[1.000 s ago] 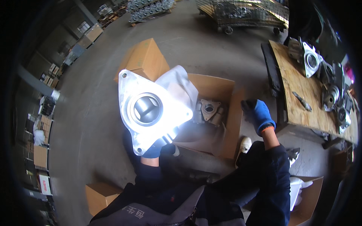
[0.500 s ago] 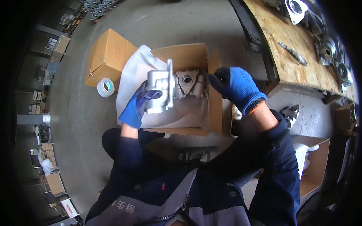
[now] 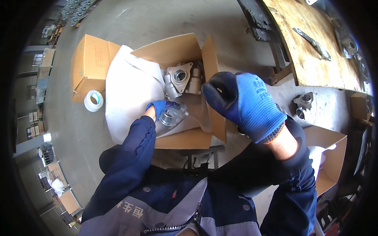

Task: The person opens a cardboard box, lines it with foam, and packs several metal parts one by one. They handle each part, rotate it, and place it into the box, then cover the contents with foam.

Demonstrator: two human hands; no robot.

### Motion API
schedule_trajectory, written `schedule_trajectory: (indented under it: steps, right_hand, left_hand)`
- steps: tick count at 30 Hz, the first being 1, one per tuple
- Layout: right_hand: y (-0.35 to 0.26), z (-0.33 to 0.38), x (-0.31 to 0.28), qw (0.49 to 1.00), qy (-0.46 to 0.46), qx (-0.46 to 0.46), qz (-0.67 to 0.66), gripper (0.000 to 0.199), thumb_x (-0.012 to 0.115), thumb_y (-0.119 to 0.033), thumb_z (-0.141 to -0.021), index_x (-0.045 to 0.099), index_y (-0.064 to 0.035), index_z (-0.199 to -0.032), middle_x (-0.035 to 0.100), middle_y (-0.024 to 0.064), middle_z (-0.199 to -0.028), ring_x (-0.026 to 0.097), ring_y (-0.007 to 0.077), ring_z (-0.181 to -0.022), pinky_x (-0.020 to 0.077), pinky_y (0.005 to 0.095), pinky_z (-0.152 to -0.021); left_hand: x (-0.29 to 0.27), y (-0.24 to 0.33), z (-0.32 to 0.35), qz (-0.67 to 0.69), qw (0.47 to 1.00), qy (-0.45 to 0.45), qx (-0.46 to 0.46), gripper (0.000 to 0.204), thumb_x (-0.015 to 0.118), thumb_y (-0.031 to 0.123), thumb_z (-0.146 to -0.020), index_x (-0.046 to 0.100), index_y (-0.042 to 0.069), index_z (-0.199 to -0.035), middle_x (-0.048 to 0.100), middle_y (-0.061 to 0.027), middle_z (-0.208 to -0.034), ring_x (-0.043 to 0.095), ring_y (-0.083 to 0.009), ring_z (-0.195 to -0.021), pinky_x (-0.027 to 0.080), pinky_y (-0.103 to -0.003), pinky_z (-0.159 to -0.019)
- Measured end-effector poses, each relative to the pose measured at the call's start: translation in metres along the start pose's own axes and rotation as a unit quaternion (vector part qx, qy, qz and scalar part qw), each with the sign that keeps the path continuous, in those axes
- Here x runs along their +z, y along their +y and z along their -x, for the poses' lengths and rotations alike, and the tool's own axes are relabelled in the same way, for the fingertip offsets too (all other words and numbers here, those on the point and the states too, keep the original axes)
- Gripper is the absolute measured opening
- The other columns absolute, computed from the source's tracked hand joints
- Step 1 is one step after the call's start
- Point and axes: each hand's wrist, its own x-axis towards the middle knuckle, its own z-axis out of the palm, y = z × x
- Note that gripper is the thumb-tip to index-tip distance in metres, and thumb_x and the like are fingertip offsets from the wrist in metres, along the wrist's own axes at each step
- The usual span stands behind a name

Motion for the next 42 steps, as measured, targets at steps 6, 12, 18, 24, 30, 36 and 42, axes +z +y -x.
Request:
schedule_trajectory:
  steps: [6,12,18,24,30,36,42]
  right_hand:
    - [-0.006,-0.010,0.002,0.997,-0.055,0.047,-0.012,0.018,0.068,-0.011,-0.091,0.069,0.0031,-0.103,0.069,0.0181,-0.084,0.070,0.0263,-0.074,0.0542,0.0317,-0.064]
    - [0.003,-0.013,0.011,0.996,-0.073,0.043,-0.025,0.022,0.065,-0.017,-0.096,0.069,0.0027,-0.105,0.069,0.0137,-0.076,0.069,0.0176,-0.064,0.0533,0.0294,-0.062]
    - [0.001,-0.023,0.015,0.991,-0.105,0.077,-0.043,0.022,0.064,-0.014,-0.096,0.069,0.0036,-0.107,0.069,0.0125,-0.075,0.069,0.0159,-0.065,0.0533,0.0276,-0.062]
    - [0.006,-0.025,0.016,0.985,-0.135,0.103,0.011,0.023,0.063,-0.016,-0.096,0.069,0.0026,-0.108,0.070,0.0128,-0.075,0.070,0.0180,-0.067,0.0541,0.0285,-0.063]
    - [0.005,-0.033,0.018,0.981,-0.156,0.117,0.006,0.021,0.061,-0.015,-0.096,0.069,0.0014,-0.107,0.070,0.0117,-0.073,0.071,0.0183,-0.065,0.0540,0.0279,-0.062]
    - [0.005,-0.033,0.022,0.980,-0.167,0.107,0.014,0.021,0.061,-0.013,-0.096,0.068,0.0018,-0.108,0.068,0.0117,-0.072,0.069,0.0195,-0.061,0.0529,0.0294,-0.060]
    - [0.005,-0.026,0.036,0.987,-0.141,0.042,0.065,0.019,0.062,-0.010,-0.093,0.066,0.0020,-0.107,0.067,0.0168,-0.076,0.069,0.0237,-0.066,0.0526,0.0330,-0.061]
  left_hand:
    - [0.000,-0.030,-0.042,-0.124,0.962,0.238,-0.052,0.049,0.076,0.040,-0.081,0.071,0.002,-0.111,0.073,-0.0176,-0.103,0.071,-0.0324,-0.087,0.057,-0.043,-0.072]
    - [0.035,-0.057,-0.044,-0.346,0.855,0.379,0.071,0.045,0.078,0.038,-0.075,0.070,0.001,-0.100,0.072,-0.0234,-0.094,0.070,-0.0382,-0.094,0.054,-0.045,-0.085]
    - [0.039,-0.073,-0.080,-0.332,0.847,0.407,0.080,0.050,0.078,0.037,-0.072,0.066,0.003,-0.106,0.070,-0.0241,-0.104,0.068,-0.0388,-0.099,0.054,-0.046,-0.085]
    - [0.039,-0.093,-0.097,-0.179,0.866,0.461,0.070,0.059,0.078,0.041,-0.074,0.060,0.001,-0.114,0.069,-0.0227,-0.104,0.067,-0.0407,-0.099,0.052,-0.046,-0.085]
    - [0.048,-0.076,-0.065,-0.179,0.876,0.447,0.036,0.075,0.078,0.044,-0.076,0.050,0.001,-0.131,0.061,-0.0249,-0.124,0.060,-0.0431,-0.114,0.049,-0.047,-0.095]
    - [0.051,-0.110,-0.131,-0.312,0.732,0.601,0.070,0.065,0.075,0.051,-0.078,0.068,-0.003,-0.114,0.068,-0.0274,-0.109,0.066,-0.0359,-0.108,0.051,-0.047,-0.093]
    - [-0.043,-0.094,-0.090,-0.308,0.931,0.196,0.021,0.058,0.071,0.050,-0.084,0.071,-0.002,-0.109,0.071,-0.0230,-0.106,0.069,-0.0378,-0.100,0.053,-0.046,-0.086]
